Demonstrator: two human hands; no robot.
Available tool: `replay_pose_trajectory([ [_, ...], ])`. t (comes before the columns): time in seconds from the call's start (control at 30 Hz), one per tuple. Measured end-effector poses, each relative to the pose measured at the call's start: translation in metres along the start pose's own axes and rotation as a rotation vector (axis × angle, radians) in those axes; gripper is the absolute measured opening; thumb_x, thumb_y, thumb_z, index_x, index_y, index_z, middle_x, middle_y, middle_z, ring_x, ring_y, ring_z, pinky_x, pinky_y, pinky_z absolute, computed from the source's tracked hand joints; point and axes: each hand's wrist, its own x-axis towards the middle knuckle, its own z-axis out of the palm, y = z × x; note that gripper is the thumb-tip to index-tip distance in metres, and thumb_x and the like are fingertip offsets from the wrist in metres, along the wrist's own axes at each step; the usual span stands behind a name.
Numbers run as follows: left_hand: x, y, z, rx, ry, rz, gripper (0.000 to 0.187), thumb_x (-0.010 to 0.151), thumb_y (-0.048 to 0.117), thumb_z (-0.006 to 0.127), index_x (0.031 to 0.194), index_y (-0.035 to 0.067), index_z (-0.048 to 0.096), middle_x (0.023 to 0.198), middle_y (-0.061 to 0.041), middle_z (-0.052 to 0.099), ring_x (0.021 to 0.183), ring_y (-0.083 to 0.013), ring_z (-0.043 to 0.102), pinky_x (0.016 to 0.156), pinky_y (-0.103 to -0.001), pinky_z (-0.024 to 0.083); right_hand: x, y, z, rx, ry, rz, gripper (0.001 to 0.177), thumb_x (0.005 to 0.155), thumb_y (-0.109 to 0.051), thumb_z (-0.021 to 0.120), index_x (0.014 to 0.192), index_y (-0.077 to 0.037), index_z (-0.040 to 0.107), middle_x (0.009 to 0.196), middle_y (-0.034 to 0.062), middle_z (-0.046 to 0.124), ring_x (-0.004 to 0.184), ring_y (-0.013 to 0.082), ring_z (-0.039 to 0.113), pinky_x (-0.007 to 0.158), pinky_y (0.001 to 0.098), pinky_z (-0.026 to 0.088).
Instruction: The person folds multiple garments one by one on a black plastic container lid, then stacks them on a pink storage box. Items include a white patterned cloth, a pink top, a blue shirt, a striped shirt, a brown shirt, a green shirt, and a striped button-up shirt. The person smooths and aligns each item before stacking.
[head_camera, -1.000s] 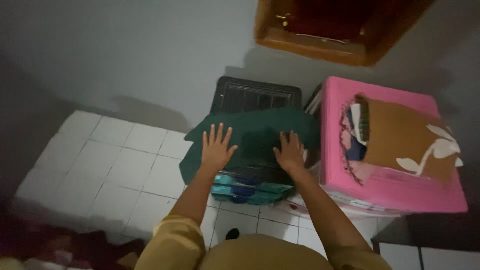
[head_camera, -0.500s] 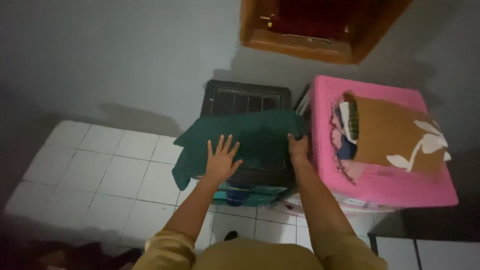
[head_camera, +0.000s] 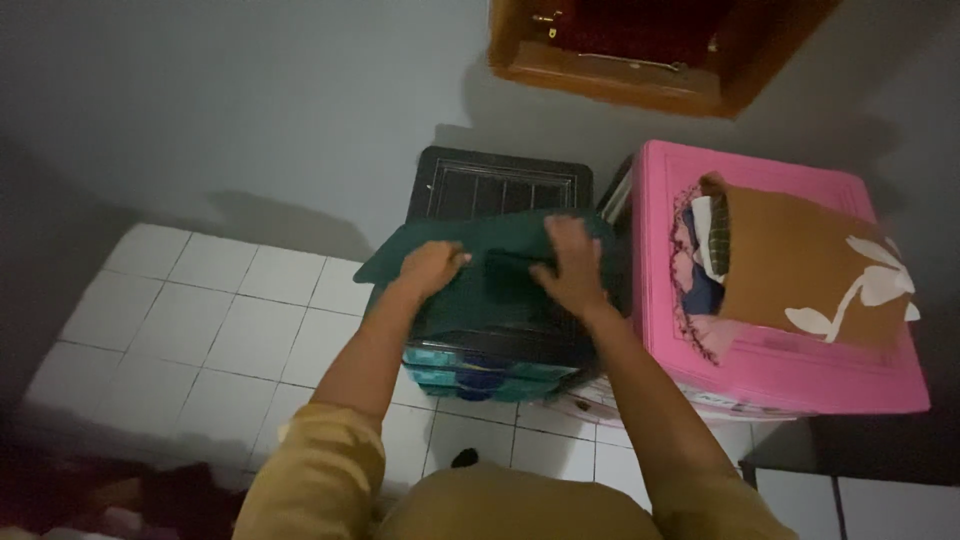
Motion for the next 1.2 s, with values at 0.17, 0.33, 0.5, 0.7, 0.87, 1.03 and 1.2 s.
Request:
replay_pose_trajectory([
  [0.17, 0.013, -0.016, -0.003, 0.067, -0.091, 0.037, 0.027, 0.093, 0.032, 0.065, 0.108, 0.011, 0.072, 0.109, -0.016, 0.074, 0.105, -0.0382, 0.068, 0.089, -0.052, 0.052, 0.011, 0.005, 0.016, -0.134, -0.166, -0.02, 0.08, 0.076, -0.016, 0.074, 0.15, -0.015, 0.045, 0.151, 0.0122, 0.051, 0.142, 0.0404, 0.04, 0.116, 0.0696, 0.009],
  [0.33, 0.013, -0.055, 0.002, 0.342, -0.09, -0.033, 0.024, 0.084, 0.01, 0.067, 0.106, 0.006, 0.072, 0.113, -0.022, 0.071, 0.107, -0.0408, 0.067, 0.09, -0.051, 0.055, 0.049, 0.056, 0.014, -0.342, -0.197, -0.045, 0.045, 0.087, -0.01, 0.066, 0.132, -0.019, 0.068, 0.13, 0.0092, 0.07, 0.127, 0.0283, 0.061, 0.121, 0.0681, 0.016],
  [0.5, 0.002, -0.03, -0.043, 0.187, 0.176, -0.036, 0.038, 0.089, 0.006, 0.059, 0.124, 0.014, 0.069, 0.112, -0.022, 0.071, 0.105, -0.0438, 0.067, 0.091, -0.054, 0.053, 0.069, 0.049, -0.001, -0.188, 0.071, -0.142, 0.051, 0.083, -0.003, 0.061, 0.131, -0.015, 0.071, 0.131, 0.0136, 0.069, 0.127, 0.0332, 0.06, 0.12, 0.0685, 0.016],
  [0.7, -0.037, -0.032, -0.011, 0.294, -0.335, -0.059, 0.059, 0.091, 0.019, 0.059, 0.149, 0.027, 0.049, 0.163, -0.013, 0.028, 0.153, -0.036, 0.021, 0.119, -0.065, 0.021, 0.02, 0.026, -0.001, -0.353, -0.83, 0.072, 0.08, 0.086, -0.012, 0.064, 0.158, -0.028, 0.032, 0.169, 0.0065, 0.01, 0.157, 0.0282, 0.003, 0.119, 0.0649, -0.004],
  [0.87, -0.066, -0.044, 0.04, 0.271, 0.065, 0.072, 0.075, 0.096, 0.054, 0.054, 0.16, 0.022, 0.033, 0.167, -0.015, 0.015, 0.153, -0.0398, 0.007, 0.115, -0.072, 0.008, -0.009, 0.043, 0.014, -0.17, -0.533, 0.186, 0.07, 0.098, -0.032, 0.057, 0.162, -0.027, 0.029, 0.173, 0.0068, 0.007, 0.16, 0.0298, 0.001, 0.125, 0.0599, 0.001],
  [1.03, -0.063, -0.021, 0.074, 0.437, 0.069, 0.049, 0.078, 0.097, 0.06, 0.052, 0.16, 0.019, 0.03, 0.171, -0.014, 0.012, 0.158, -0.0375, 0.004, 0.118, -0.071, 0.003, -0.023, 0.096, 0.062, 0.178, 0.042, 0.524, 0.077, 0.104, -0.041, 0.057, 0.163, -0.003, 0.025, 0.163, 0.031, 0.026, 0.149, 0.0472, 0.026, 0.125, 0.0508, 0.021],
  [1.2, -0.044, 0.005, 0.093, 0.347, 0.023, 0.173, 0.076, 0.101, 0.062, 0.045, 0.162, 0.021, 0.026, 0.171, -0.008, 0.012, 0.158, -0.0355, 0.003, 0.119, -0.072, -0.002, -0.003, 0.107, 0.052, 0.745, 0.117, 0.818, 0.07, 0.093, -0.033, 0.067, 0.151, -0.003, 0.041, 0.152, 0.0246, 0.049, 0.139, 0.0411, 0.049, 0.114, 0.0449, 0.037],
])
